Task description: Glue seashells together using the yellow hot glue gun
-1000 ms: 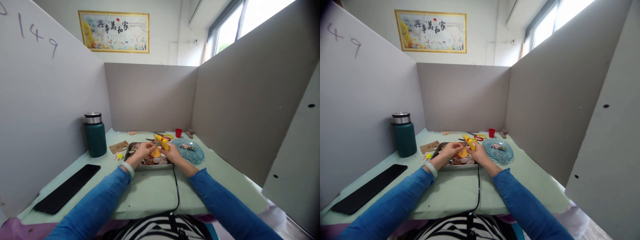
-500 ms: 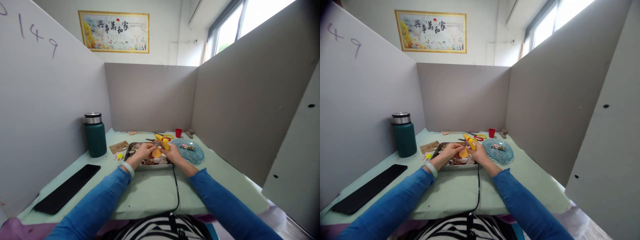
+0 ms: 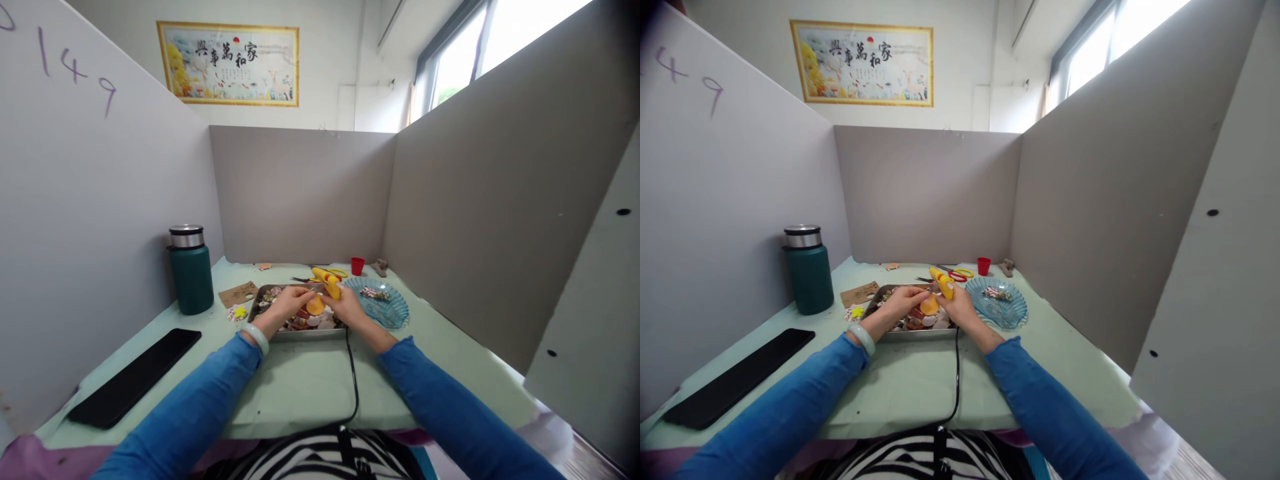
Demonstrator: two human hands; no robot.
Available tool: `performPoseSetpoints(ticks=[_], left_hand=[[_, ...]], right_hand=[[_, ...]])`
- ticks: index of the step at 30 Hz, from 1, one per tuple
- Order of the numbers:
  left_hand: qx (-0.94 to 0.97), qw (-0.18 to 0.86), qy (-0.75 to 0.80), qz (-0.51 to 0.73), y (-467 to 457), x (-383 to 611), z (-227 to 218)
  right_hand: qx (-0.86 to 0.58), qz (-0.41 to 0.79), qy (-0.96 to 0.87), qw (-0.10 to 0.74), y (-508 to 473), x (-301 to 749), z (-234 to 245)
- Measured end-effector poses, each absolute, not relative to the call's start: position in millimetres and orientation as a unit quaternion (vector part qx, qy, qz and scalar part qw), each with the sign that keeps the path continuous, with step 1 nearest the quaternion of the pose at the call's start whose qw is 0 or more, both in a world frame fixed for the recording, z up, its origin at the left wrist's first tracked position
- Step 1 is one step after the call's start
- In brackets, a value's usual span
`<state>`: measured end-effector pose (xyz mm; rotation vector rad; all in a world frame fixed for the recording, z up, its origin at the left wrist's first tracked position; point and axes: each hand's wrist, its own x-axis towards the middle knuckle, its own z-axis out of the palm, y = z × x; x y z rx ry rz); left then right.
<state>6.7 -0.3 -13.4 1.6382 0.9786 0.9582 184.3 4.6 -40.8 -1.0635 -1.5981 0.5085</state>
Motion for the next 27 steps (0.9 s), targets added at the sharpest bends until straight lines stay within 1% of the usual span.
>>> performPoseSetpoints(ticks=[15, 27], left_hand=[[0.662, 0.468, 0.406, 0.421, 7.2, 7.0, -18.8], [0.661, 0.473, 0.421, 0.402, 1.2, 7.7, -15.7]], right_hand=[[-0.449, 0.221, -0.67, 0.548, 6.3, 184.8, -42.2], [-0.454, 0.217, -0.679, 0.535, 8.0, 185.7, -44.0]])
